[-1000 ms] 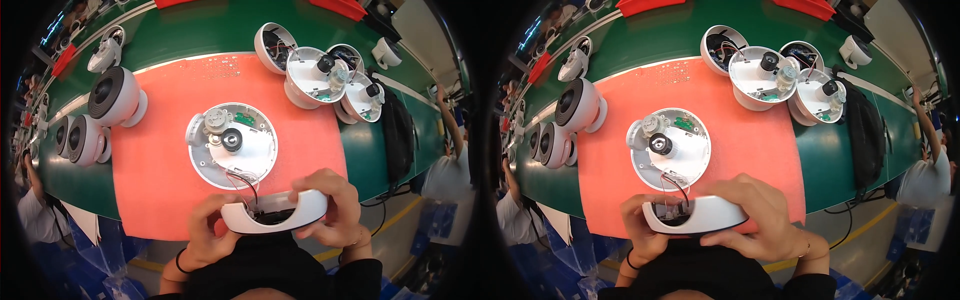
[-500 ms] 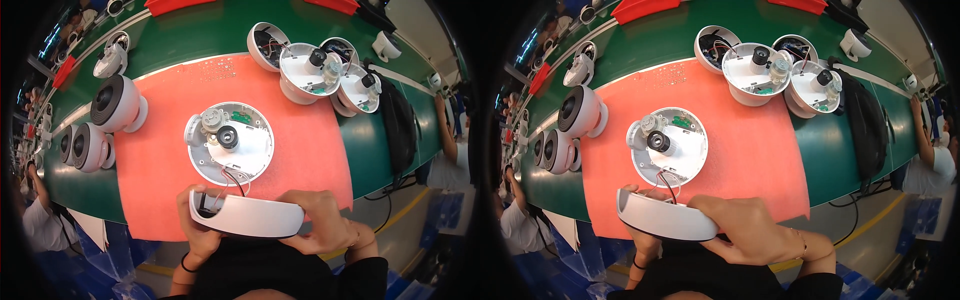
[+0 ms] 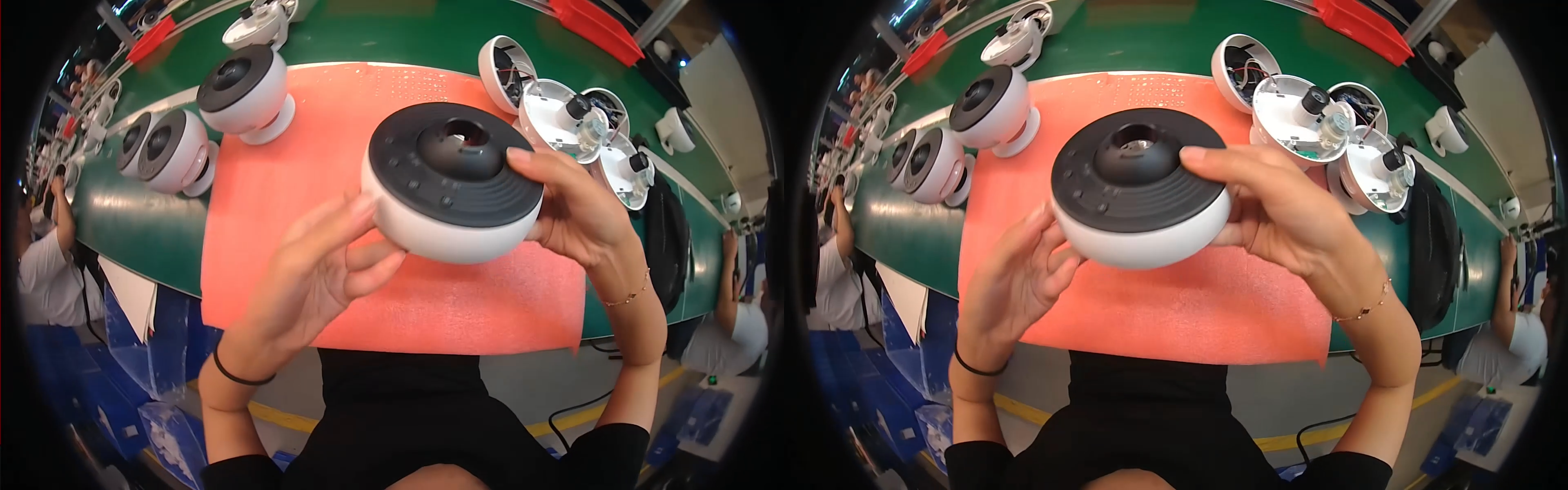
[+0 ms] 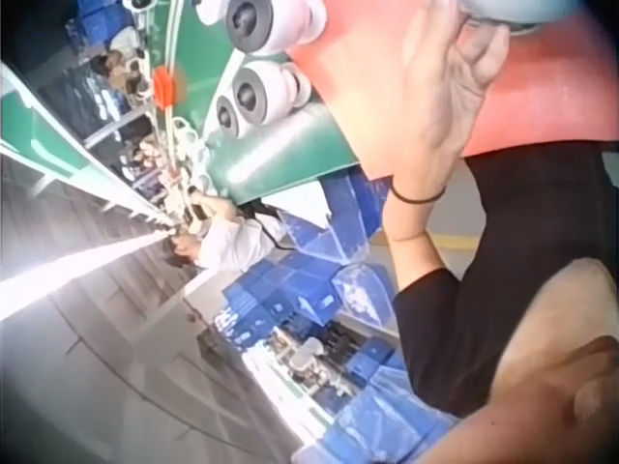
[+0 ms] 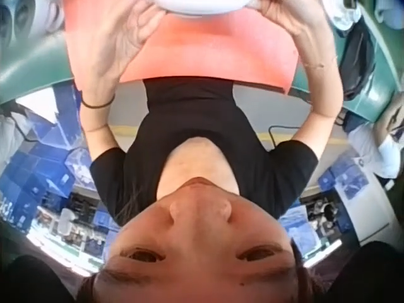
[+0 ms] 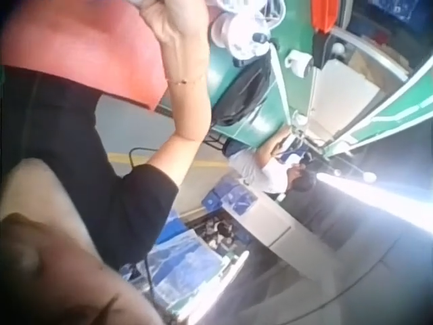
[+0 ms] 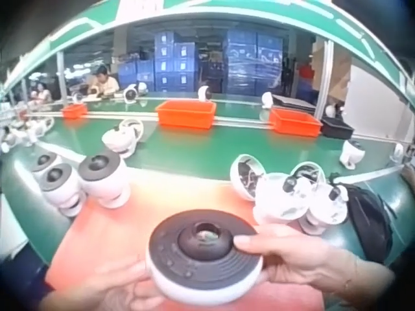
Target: Assembling the internal components and outer shell of dome security cameras on an assembly line.
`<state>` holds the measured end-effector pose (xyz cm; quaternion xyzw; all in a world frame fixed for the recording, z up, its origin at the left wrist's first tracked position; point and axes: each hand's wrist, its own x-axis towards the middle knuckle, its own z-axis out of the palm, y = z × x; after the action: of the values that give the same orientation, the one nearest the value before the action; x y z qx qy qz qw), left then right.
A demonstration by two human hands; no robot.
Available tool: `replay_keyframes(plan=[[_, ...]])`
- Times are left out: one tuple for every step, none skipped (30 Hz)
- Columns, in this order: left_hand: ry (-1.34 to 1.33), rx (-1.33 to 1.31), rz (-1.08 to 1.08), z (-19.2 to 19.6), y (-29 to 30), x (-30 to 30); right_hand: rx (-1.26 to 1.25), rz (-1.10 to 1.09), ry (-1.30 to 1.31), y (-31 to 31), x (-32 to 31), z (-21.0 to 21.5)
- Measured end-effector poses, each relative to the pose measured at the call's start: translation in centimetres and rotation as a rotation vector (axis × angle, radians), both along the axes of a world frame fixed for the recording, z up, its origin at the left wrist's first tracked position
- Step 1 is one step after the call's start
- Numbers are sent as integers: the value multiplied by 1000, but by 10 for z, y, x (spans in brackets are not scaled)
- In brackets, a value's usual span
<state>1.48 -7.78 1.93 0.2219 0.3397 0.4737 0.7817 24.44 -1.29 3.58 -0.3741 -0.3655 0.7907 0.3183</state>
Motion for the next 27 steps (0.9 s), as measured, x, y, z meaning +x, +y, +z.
replay_keyframes(plan=[[16, 9, -22, 0, -1, -4, -12, -7, 3, 0, -3, -2], [32, 16, -45, -1, -2, -7, -25, -15, 5, -1, -6, -6], [60, 23, -45, 0, -2, -9, -22, -11, -2, -2, -9, -6], [52, 25, -42, 0, -2, -11, -32, -29, -20, -3, -12, -7], [89, 11, -69, 1, -2, -13, -43, -50, -37, -4, -14, -8], [128, -3, -91, 2, -1, -15, -41, -42, -43, -3, -14, -9], [123, -2, -84, 1, 1, -19, -32, -34, -29, -2, -13, -10], [133, 11, -130, 0, 4, -23, -23, -28, -15, -1, -11, -11], [144, 27, -165, 1, 5, -25, -6, 11, -36, 2, -7, -9], [139, 31, -150, 0, 5, -27, -1, 26, -41, 5, -5, -5], [310, 167, -141, -1, 4, -29, 119, 118, -99, 8, -5, 0], [479, 304, -143, -5, 6, -32, 237, 198, -157, 10, -6, 5], [497, 373, -129, -12, 4, -36, 253, 230, -160, 9, -12, 12], [487, 379, -124, -21, 6, -41, 360, 217, -184, 7, -13, 10], [718, 687, -49, -33, 9, -48, 476, 313, -246, 8, -10, 3], [946, 993, 39, -43, 12, -58, 590, 413, -306, 10, -8, -6], [1127, 1102, 46, -50, 15, -72, 596, 504, -289, 8, -9, -16], [1126, 1098, 57, -54, 23, -79, 598, 606, -264, 10, -16, -20], [1117, 1328, 6, -57, 33, -83, 592, 683, -308, 16, -24, -18], [1099, 1560, -50, -59, 44, -85, 595, 671, -316, 20, -36, -15], [1096, 1558, -39, -58, 54, -80, 631, 713, -286, 31, -41, -12], [1066, 1564, -195, -56, 64, -73, 667, 754, -255, 43, -42, -10], [1034, 1564, -351, -56, 73, -68, 668, 761, -259, 56, -39, -10], [1035, 1560, -350, -56, 82, -64, 683, 783, -225, 67, -37, -11], [1020, 1516, -379, -57, 90, -61, 698, 806, -189, 78, -34, -12], [1007, 1470, -406, -57, 99, -58, 697, 812, -181, 90, -34, -12], [993, 1447, -438, -53, 108, -57, 682, 859, -182, 100, -36, -8]])
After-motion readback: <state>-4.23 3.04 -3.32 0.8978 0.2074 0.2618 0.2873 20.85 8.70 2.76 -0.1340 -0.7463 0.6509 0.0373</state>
